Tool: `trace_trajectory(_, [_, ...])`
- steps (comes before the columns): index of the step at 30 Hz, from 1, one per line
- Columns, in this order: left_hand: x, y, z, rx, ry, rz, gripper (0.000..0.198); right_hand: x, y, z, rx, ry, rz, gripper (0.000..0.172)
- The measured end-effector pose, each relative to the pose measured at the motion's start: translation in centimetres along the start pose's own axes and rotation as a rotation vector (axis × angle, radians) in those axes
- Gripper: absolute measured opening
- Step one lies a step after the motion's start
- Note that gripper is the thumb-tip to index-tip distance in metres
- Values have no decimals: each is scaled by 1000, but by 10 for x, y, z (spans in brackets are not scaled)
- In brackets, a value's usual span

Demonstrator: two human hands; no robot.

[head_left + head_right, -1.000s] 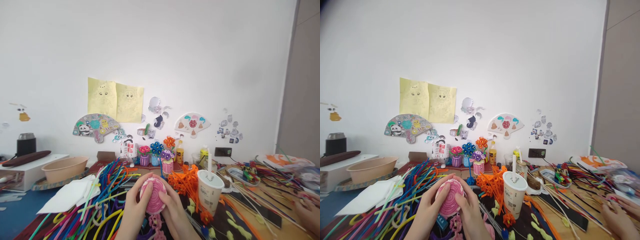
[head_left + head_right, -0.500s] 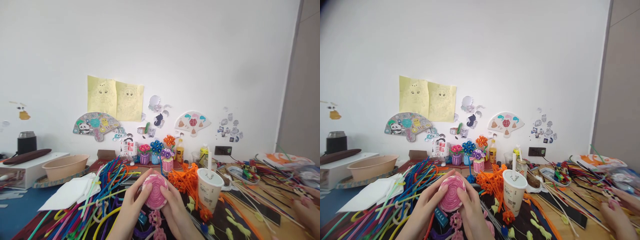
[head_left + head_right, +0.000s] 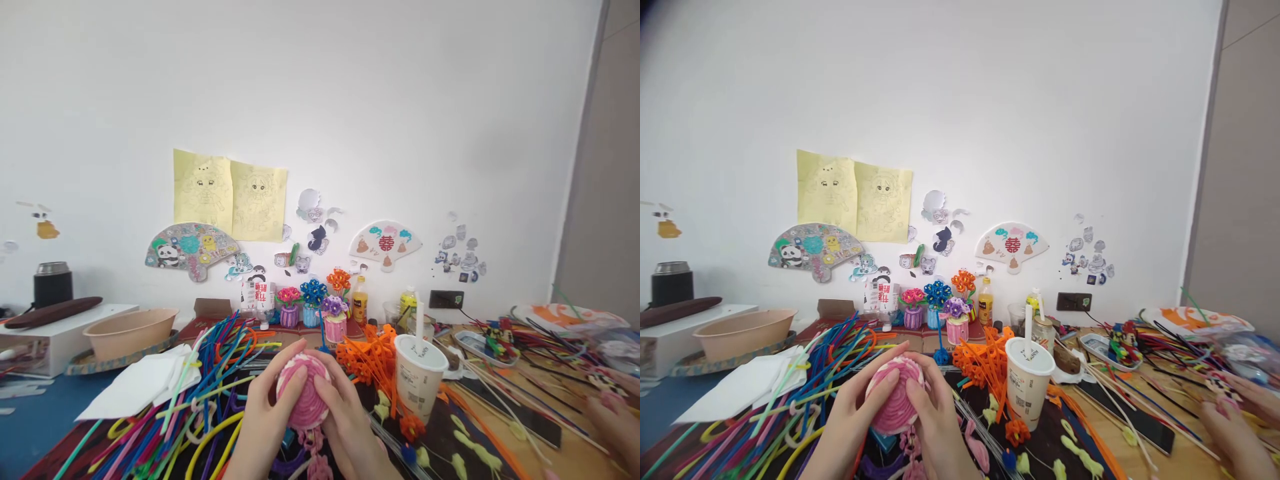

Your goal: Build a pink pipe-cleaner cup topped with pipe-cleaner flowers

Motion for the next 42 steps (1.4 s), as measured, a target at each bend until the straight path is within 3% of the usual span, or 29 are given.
trace_trajectory(9, [2,-5,1,-8,63,8,41,2,2,0,-23,-10,66,29])
trace_trajectory(42, [3,-5,0,-58,41,109,36,2,3,3,-6,-15,116,30])
Point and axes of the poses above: each hand's wrist, its own z-axis away from the middle knuckle, its own x-axis out of the palm, y = z × x, the point moved 2 cm from there along -z, towards the middle knuckle, and after that the axes turned 1 degree about -x, right-handed, at the moved point
